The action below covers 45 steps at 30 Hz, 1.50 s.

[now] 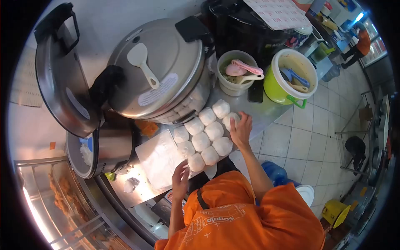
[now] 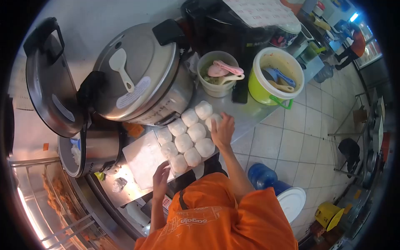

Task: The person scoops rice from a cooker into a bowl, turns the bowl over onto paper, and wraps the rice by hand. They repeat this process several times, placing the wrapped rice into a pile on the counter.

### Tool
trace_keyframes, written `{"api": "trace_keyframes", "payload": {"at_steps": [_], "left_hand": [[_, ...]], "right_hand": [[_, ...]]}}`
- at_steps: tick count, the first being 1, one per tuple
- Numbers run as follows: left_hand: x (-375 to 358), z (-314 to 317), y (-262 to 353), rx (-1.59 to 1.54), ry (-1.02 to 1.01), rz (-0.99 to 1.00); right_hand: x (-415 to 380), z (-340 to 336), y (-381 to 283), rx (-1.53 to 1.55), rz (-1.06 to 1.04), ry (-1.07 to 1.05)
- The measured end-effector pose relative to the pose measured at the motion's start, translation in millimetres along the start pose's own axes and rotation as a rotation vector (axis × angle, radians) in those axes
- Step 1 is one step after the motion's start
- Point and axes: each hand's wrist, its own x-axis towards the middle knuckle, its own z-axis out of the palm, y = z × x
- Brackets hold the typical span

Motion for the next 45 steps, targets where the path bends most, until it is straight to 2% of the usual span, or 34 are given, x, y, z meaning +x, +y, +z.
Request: {"api": "trace_keyframes", "payload": {"at_steps": [1,3,5,7,8,9,10,12,14,15,16,18,19,20,21,22,23,25,29,32,34,36,38,42,43,45], "left_hand": [[-11.4,-17.6,-10.0,0.001,0.062,-0.040],[-29.6,-46.7,-37.3,-0.132,0.227,-0.055],[-42.6,-64.7,-46.1,-0.222,0.453,-0.088],[-56.8,-87.6,-34.4,-0.270,0.643,-0.099],[-62.9,-104.2,-32.2,-0.303,0.762,-0.089],[-67.9,-121.3,-31.6,-0.316,0.821,-0.031],[-71.0,-138.7,-33.0,-0.326,0.869,0.026],[-69.5,-176.8,-43.4,-0.391,1.064,0.128],[-57.6,-214.8,-51.5,-0.431,1.243,0.231],[-48.0,-231.2,-54.7,-0.456,1.326,0.275],[-40.6,-249.3,-53.3,-0.522,1.325,0.304],[-24.5,-280.9,-48.6,-0.632,1.277,0.338],[-15.7,-294.3,-43.2,-0.678,1.250,0.363],[-9.1,-305.3,-37.6,-0.662,1.210,0.375],[-2.8,-315.9,-32.5,-0.650,1.167,0.385],[2.9,-323.9,-31.8,-0.702,1.085,0.402],[9.6,-329.9,-30.2,-0.715,1.047,0.402],[18.1,-337.0,-35.7,-0.720,0.979,0.455],[6.6,-341.4,-46.3,-0.762,0.898,0.357],[-9.6,-353.9,-51.9,-0.708,0.846,0.343],[-17.0,-362.4,-56.9,-0.634,0.843,0.347],[-19.1,-372.9,-59.1,-0.627,0.843,0.352],[-17.5,-381.7,-60.3,-0.623,0.850,0.347],[-3.5,-412.9,-52.0,-0.528,0.929,0.420],[0.5,-420.5,-50.2,-0.459,0.971,0.472],[7.9,-430.9,-52.0,-0.434,0.938,0.505]], "right_hand": [[-4.1,1.4,0.7,0.004,-0.011,-0.004],[-15.3,6.8,5.5,0.251,0.008,-0.089],[-10.8,12.1,20.3,0.273,-0.140,-0.061],[-8.2,22.7,61.2,0.304,-0.139,-0.124],[-8.4,0.4,35.9,0.275,-0.086,-0.141],[-9.9,-24.1,7.3,0.107,-0.165,-0.019],[-13.3,-34.4,-33.0,0.136,-0.171,0.080],[-37.2,-45.1,-129.8,0.238,-0.285,-0.096],[-72.2,-50.8,-262.5,0.577,-0.694,-0.361],[-84.5,-50.8,-323.1,0.611,-0.900,-0.416],[-94.6,-43.2,-382.9,0.641,-1.100,-0.464],[-105.3,2.6,-489.8,0.674,-1.219,-0.581],[-104.9,30.1,-537.7,0.547,-1.264,-0.623],[-112.3,70.4,-581.6,0.513,-1.252,-0.620],[-107.7,122.8,-614.6,0.437,-1.270,-0.725],[-109.9,168.0,-642.3,0.223,-1.207,-0.801],[-113.1,209.9,-661.4,0.008,-1.132,-0.866],[-121.3,288.0,-672.9,-0.243,-1.203,-0.796],[-152.6,343.7,-670.1,-0.455,-1.122,-0.702],[-157.8,354.0,-671.5,-0.485,-1.094,-0.668],[-158.3,350.6,-673.1,-0.426,-0.967,-0.689],[-144.2,332.5,-662.3,-0.228,-1.136,-0.555],[-130.7,279.1,-667.6,-0.101,-0.889,-0.732],[-105.2,198.5,-637.7,0.147,-0.564,-0.943],[-104.1,182.9,-640.4,0.136,-0.547,-0.941],[-103.9,156.8,-651.9,-0.215,-0.719,-0.940]]}}
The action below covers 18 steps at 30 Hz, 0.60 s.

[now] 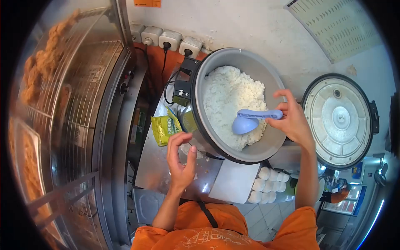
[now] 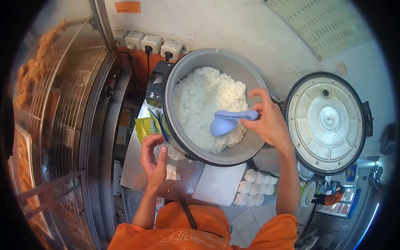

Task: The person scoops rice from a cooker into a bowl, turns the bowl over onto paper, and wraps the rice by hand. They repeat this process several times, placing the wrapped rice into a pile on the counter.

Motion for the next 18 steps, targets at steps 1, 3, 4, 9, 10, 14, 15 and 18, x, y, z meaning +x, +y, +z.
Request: {"api": "trace_keyframes", "payload": {"at_steps": [1,3,4,9,10,14,15,18], "left_hand": [[3.6,0.3,-0.7,0.007,-0.007,0.012],[10.5,5.1,2.8,0.009,-0.020,0.045],[11.3,8.2,3.5,-0.011,-0.040,-0.011],[7.7,20.7,0.6,0.105,-0.088,0.036],[8.6,23.8,1.3,0.099,-0.089,0.031],[4.1,22.1,3.5,0.093,-0.116,-0.004],[3.7,19.7,2.1,0.134,-0.148,0.021],[0.3,14.4,-3.6,0.172,-0.207,0.006]], "right_hand": [[-2.6,-5.1,-15.5,-0.250,-0.069,-0.077],[1.5,22.2,-1.0,-0.636,-0.122,-0.098],[8.3,37.1,7.6,-1.035,-0.180,-0.123],[40.1,18.8,-8.8,-0.883,-0.217,-0.151],[46.8,13.9,-7.3,-0.888,-0.212,-0.155],[80.0,36.4,20.0,-0.755,-0.142,0.105],[87.0,49.6,28.4,-0.710,-0.156,0.121],[76.3,74.9,8.1,-0.748,-0.163,-0.039]]}}
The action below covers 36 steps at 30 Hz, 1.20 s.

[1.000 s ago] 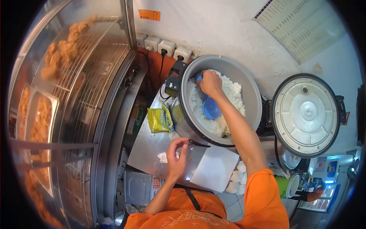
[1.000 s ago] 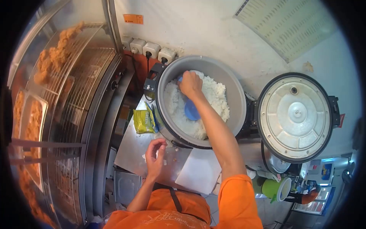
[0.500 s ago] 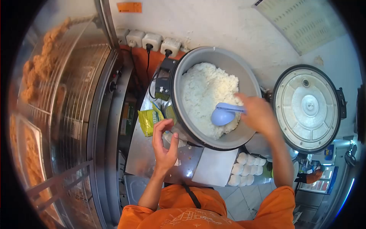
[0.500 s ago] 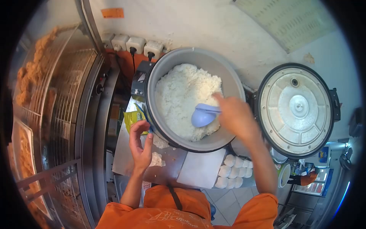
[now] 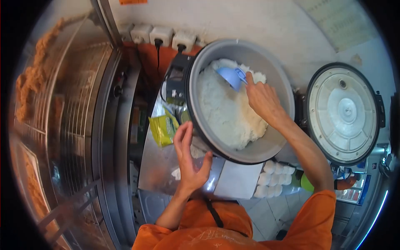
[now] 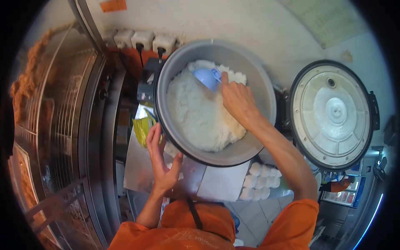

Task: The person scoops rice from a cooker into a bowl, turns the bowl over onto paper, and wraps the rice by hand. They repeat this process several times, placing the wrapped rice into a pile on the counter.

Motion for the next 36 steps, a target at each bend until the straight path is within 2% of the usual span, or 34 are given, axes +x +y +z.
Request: {"api": "trace_keyframes", "payload": {"at_steps": [4,6,9,14,16,18,20,21,23,26,27,29,32,34,36], "left_hand": [[2.3,-3.7,10.5,-0.102,0.014,0.016],[4.6,-5.3,12.4,-0.174,-0.006,-0.046],[4.3,-5.3,12.2,-0.185,-0.023,-0.039],[2.5,-7.7,8.6,-0.189,-0.063,-0.106],[0.7,-7.4,9.7,-0.184,-0.068,-0.131],[1.0,-5.5,12.2,-0.187,-0.063,-0.122],[1.4,-2.9,12.1,-0.215,-0.031,-0.123],[1.5,-1.9,11.6,-0.222,-0.030,-0.110],[-0.7,0.0,8.4,-0.215,-0.033,-0.092],[1.5,7.6,8.8,-0.218,-0.012,-0.088],[2.2,9.1,9.0,-0.218,-0.001,-0.104],[-0.6,4.2,17.1,-0.214,-0.006,-0.162],[-0.4,2.1,14.1,-0.233,-0.032,-0.124],[-0.8,4.4,12.0,-0.222,-0.025,-0.113],[-1.1,5.1,12.5,-0.269,-0.024,-0.097]], "right_hand": [[3.4,16.5,-24.7,0.072,-0.095,-0.038],[7.1,22.7,-19.5,0.317,-0.059,-0.134],[-3.4,45.3,-12.5,0.482,-0.084,-0.076],[-33.9,21.4,-23.5,0.553,-0.050,-0.147],[-45.2,21.8,-19.5,0.516,-0.116,-0.126],[-56.2,10.6,-23.3,0.523,-0.090,-0.166],[-63.7,1.0,-26.4,0.491,-0.205,-0.220],[-62.9,-2.4,-24.9,0.493,-0.197,-0.196],[-58.5,0.6,-24.6,0.518,-0.235,-0.323],[-47.3,11.9,-29.1,0.537,-0.211,-0.352],[-46.7,18.7,-22.2,0.541,-0.211,-0.360],[-43.0,23.7,-3.2,0.615,-0.343,-0.429],[-57.5,2.9,15.6,0.661,-0.401,-0.426],[-55.3,3.2,1.5,0.598,-0.420,-0.364],[-51.0,-23.1,-28.7,0.401,-0.330,-0.522]]}}
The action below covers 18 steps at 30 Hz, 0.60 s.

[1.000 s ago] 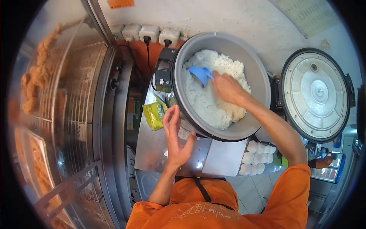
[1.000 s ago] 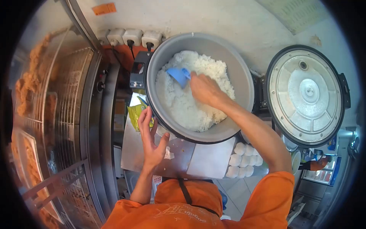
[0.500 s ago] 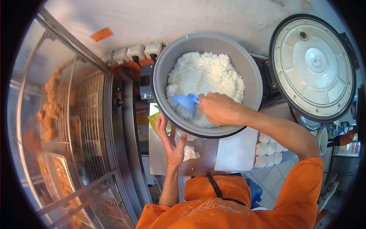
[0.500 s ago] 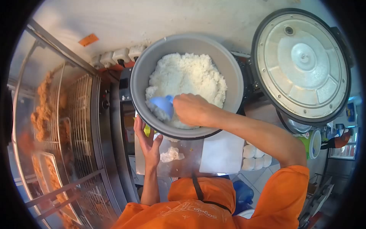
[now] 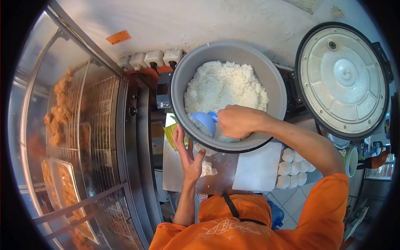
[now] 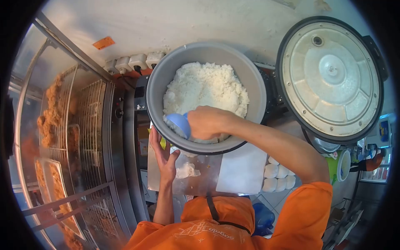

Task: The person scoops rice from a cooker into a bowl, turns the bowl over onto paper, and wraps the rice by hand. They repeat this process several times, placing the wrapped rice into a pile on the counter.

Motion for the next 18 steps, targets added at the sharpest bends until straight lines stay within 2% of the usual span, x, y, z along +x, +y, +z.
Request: {"api": "trace_keyframes", "payload": {"at_steps": [1,3,7,9,10,12,14,17,18], "left_hand": [[-1.5,-0.9,-2.8,0.007,0.009,-0.014],[-2.2,-3.0,-6.2,0.023,0.000,-0.015],[-1.2,-0.5,-0.1,0.015,0.003,-0.006],[-1.0,-4.6,-3.0,0.004,-0.004,-0.031],[1.1,-4.5,-3.1,-0.012,0.002,-0.011],[-0.4,-2.6,-4.3,0.015,-0.001,-0.021],[-1.5,1.8,-4.4,0.016,0.010,-0.024],[-1.0,0.5,-5.7,0.036,0.008,0.006],[0.8,-0.8,-7.1,0.045,0.003,-0.008]], "right_hand": [[1.0,-8.5,-18.3,0.006,-0.008,-0.015],[4.2,-25.7,-46.9,0.154,0.143,-0.149],[9.8,-15.0,-44.8,0.008,0.111,-0.150],[-3.7,-3.8,-21.5,0.035,-0.078,0.068],[-13.7,-1.7,-19.0,0.011,-0.074,0.077],[-27.9,7.9,-18.4,0.123,-0.011,0.283],[-21.4,4.8,-30.1,0.146,-0.006,0.263],[15.6,1.2,-36.0,0.106,0.028,0.042],[22.0,-2.0,-35.7,0.121,0.026,0.034]]}}
